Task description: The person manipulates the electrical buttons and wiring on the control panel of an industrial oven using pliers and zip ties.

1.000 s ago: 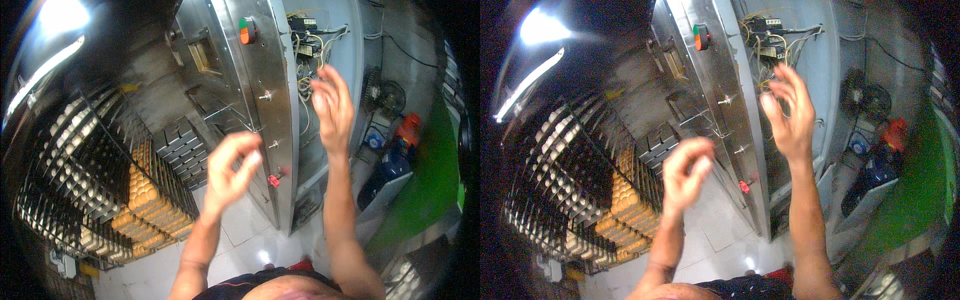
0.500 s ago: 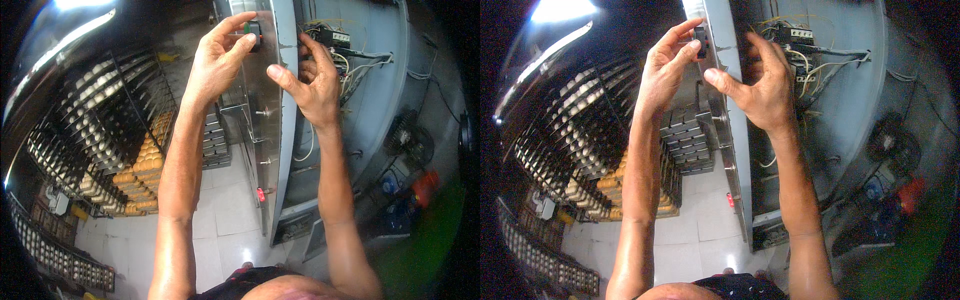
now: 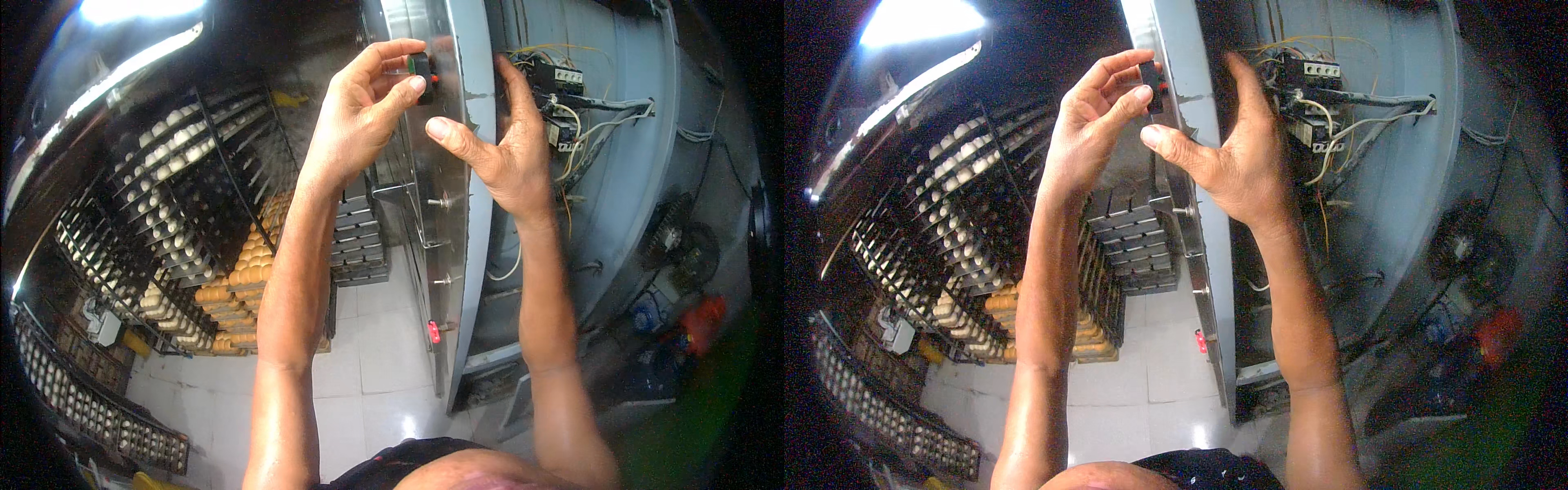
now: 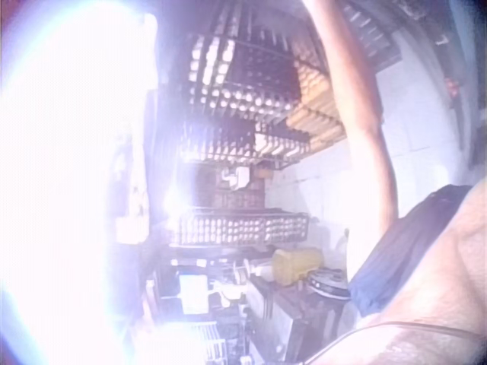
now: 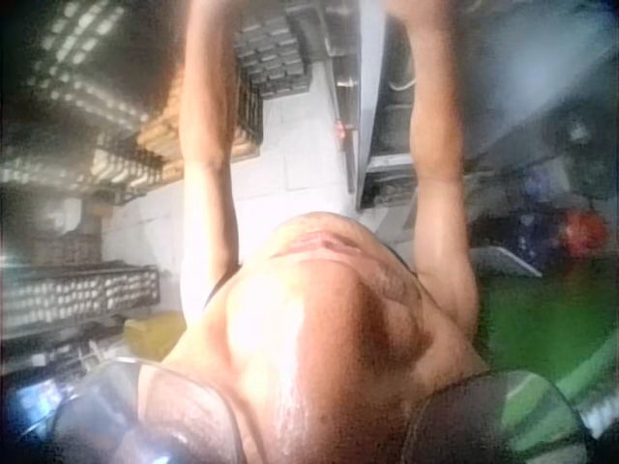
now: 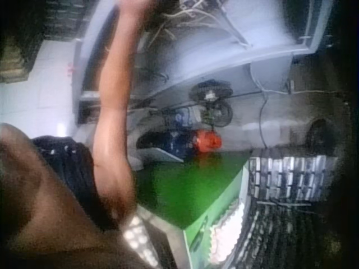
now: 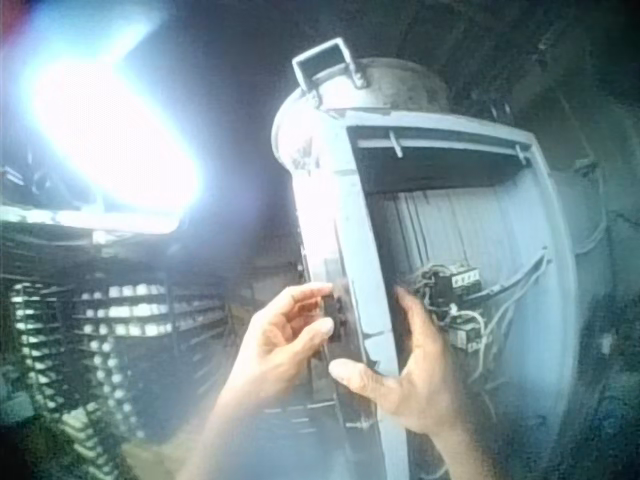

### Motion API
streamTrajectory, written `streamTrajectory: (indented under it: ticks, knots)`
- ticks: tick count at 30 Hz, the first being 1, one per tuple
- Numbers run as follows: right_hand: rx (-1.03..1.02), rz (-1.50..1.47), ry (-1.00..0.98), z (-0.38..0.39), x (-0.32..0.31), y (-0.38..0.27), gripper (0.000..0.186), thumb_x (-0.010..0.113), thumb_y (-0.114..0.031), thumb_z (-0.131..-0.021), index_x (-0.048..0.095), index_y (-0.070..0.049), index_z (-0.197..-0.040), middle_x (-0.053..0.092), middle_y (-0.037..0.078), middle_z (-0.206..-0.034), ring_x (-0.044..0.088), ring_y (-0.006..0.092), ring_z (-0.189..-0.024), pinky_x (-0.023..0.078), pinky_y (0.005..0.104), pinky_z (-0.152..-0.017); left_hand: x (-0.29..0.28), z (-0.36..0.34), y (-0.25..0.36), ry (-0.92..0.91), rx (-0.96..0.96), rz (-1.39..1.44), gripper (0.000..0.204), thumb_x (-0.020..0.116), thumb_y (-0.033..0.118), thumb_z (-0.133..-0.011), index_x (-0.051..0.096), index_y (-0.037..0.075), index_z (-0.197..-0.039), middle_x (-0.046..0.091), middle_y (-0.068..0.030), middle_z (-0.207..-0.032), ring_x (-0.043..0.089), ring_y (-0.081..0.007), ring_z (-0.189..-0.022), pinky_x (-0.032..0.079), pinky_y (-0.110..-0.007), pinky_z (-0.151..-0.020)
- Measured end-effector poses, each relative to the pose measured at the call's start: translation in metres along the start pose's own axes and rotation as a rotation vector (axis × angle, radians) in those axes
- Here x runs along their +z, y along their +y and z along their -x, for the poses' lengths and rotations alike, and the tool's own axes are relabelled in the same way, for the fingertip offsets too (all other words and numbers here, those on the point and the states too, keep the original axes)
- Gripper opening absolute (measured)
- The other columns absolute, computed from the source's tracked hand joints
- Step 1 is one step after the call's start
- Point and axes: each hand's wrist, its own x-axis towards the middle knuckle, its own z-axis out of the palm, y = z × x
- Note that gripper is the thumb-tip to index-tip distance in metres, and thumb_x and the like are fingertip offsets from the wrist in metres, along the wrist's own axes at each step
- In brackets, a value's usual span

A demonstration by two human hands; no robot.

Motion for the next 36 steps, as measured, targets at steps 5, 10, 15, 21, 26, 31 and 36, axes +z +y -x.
streamTrajectory:
  ticks: [5,10,15,21,26,31,36]
  knots:
    - [-0.036,0.023,0.052,0.000,0.003,0.008,0.060,0.083,-0.019,-0.074,0.054,-0.001,-0.123,0.066,0.010,-0.109,0.065,0.0176,-0.097,0.051,0.0319,-0.089,0.002,0.001,0.002,0.004,0.009,-0.009,0.040,0.070,0.015,-0.091,0.059,0.004,-0.128,0.059,-0.0052,-0.115,0.053,-0.0124,-0.109,0.043,-0.028,-0.095]
    - [-0.031,0.031,-0.004,0.000,0.004,0.002,0.058,0.083,-0.018,-0.074,0.055,-0.001,-0.122,0.067,0.009,-0.107,0.065,0.0178,-0.096,0.052,0.0309,-0.088,0.003,0.002,0.003,0.007,0.001,-0.035,0.042,0.070,0.014,-0.090,0.057,0.003,-0.129,0.059,-0.0057,-0.116,0.054,-0.0124,-0.108,0.044,-0.028,-0.095]
    - [-0.058,-0.017,-0.034,0.002,0.001,0.001,0.056,0.076,-0.021,-0.083,0.054,0.001,-0.129,0.065,0.013,-0.118,0.062,0.0194,-0.107,0.047,0.0308,-0.096,0.008,0.001,0.008,0.007,-0.060,-0.026,0.045,0.070,0.011,-0.089,0.054,0.002,-0.130,0.060,-0.0077,-0.118,0.058,-0.0132,-0.107,0.046,-0.029,-0.095]
    - [0.178,-0.349,0.279,0.003,-0.005,0.033,0.043,0.054,-0.023,-0.100,0.054,0.003,-0.135,0.060,0.014,-0.132,0.055,0.0188,-0.119,0.038,0.0296,-0.105,0.010,-0.001,0.002,0.050,-0.003,-0.116,0.043,0.069,0.008,-0.088,0.056,0.004,-0.129,0.066,-0.0097,-0.106,0.062,-0.0128,-0.097,0.052,-0.029,-0.085]
    - [0.096,-0.221,0.261,0.002,0.000,0.048,0.042,0.054,-0.004,-0.092,0.053,0.005,-0.133,0.062,0.016,-0.127,0.056,0.0214,-0.118,0.039,0.0316,-0.105,0.012,0.001,0.012,0.042,-0.073,-0.099,0.045,0.070,0.009,-0.089,0.054,0.003,-0.131,0.064,-0.0149,-0.117,0.063,-0.0173,-0.105,0.053,-0.033,-0.091]
    - [0.013,-0.242,0.264,0.003,0.004,0.060,0.049,0.058,0.000,-0.086,0.051,0.004,-0.135,0.062,0.019,-0.126,0.060,0.0257,-0.116,0.043,0.0328,-0.102,0.015,0.002,0.014,0.047,-0.090,-0.081,0.047,0.069,0.008,-0.090,0.051,-0.002,-0.132,0.064,-0.0153,-0.116,0.063,-0.0180,-0.104,0.053,-0.033,-0.090]
    - [0.030,-0.228,0.359,-0.001,0.015,0.061,0.053,0.060,0.004,-0.080,0.054,0.001,-0.133,0.065,0.020,-0.121,0.064,0.0258,-0.110,0.047,0.0344,-0.098,0.014,0.002,0.017,0.043,-0.096,-0.115,0.046,0.066,0.010,-0.091,0.050,-0.003,-0.132,0.063,-0.0159,-0.113,0.064,-0.0179,-0.102,0.056,-0.031,-0.085]
